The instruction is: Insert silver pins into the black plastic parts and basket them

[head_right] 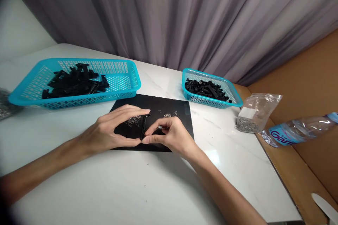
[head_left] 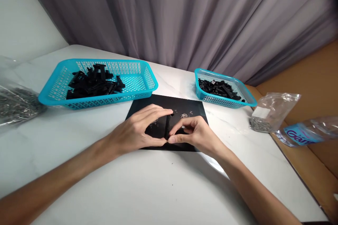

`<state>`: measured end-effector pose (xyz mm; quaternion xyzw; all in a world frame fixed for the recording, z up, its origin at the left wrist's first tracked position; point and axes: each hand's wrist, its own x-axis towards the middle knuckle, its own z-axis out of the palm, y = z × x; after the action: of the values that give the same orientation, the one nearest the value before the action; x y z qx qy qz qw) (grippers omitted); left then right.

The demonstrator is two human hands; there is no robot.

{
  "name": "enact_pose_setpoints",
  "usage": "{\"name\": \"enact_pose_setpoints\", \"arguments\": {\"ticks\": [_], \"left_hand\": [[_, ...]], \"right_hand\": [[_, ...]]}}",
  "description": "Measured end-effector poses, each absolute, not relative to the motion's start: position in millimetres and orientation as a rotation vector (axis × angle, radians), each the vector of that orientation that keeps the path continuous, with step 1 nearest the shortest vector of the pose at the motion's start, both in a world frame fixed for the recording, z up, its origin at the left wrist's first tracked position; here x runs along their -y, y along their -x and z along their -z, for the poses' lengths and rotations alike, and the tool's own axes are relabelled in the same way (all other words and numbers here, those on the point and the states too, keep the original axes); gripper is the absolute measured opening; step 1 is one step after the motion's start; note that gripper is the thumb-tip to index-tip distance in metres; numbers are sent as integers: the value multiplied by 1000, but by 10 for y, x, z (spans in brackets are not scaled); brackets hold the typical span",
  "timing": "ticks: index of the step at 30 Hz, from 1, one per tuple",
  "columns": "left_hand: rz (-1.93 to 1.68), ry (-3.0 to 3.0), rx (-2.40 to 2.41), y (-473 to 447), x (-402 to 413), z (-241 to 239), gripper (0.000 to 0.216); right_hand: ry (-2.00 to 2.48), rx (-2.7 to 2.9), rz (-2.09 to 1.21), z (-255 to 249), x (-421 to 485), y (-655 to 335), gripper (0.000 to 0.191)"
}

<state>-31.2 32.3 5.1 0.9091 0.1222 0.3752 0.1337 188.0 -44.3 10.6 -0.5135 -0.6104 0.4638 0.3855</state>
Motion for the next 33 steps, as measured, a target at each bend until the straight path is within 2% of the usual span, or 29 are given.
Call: {"name": "enact_pose_setpoints", "arguments": {"ticks": [10, 17, 24, 33], "left_hand": [[-1158, -2640, -301, 296, -307, 9, 60], [-1039, -2438, -559, 290, -325, 42, 61], [-1031, -2416, -588, 312, -334, -24, 63], [-1029, -2429, -550, 288, -334, -19, 66]], "right_hand": [[1349, 1578, -1159, -36, 443, -1854, 37], [1280, 1661, -1280, -253, 559, -1996, 34], [1311, 1874, -919, -331, 677, -2026, 23], [1202, 1944, -845, -278, 614, -1969, 21]]}}
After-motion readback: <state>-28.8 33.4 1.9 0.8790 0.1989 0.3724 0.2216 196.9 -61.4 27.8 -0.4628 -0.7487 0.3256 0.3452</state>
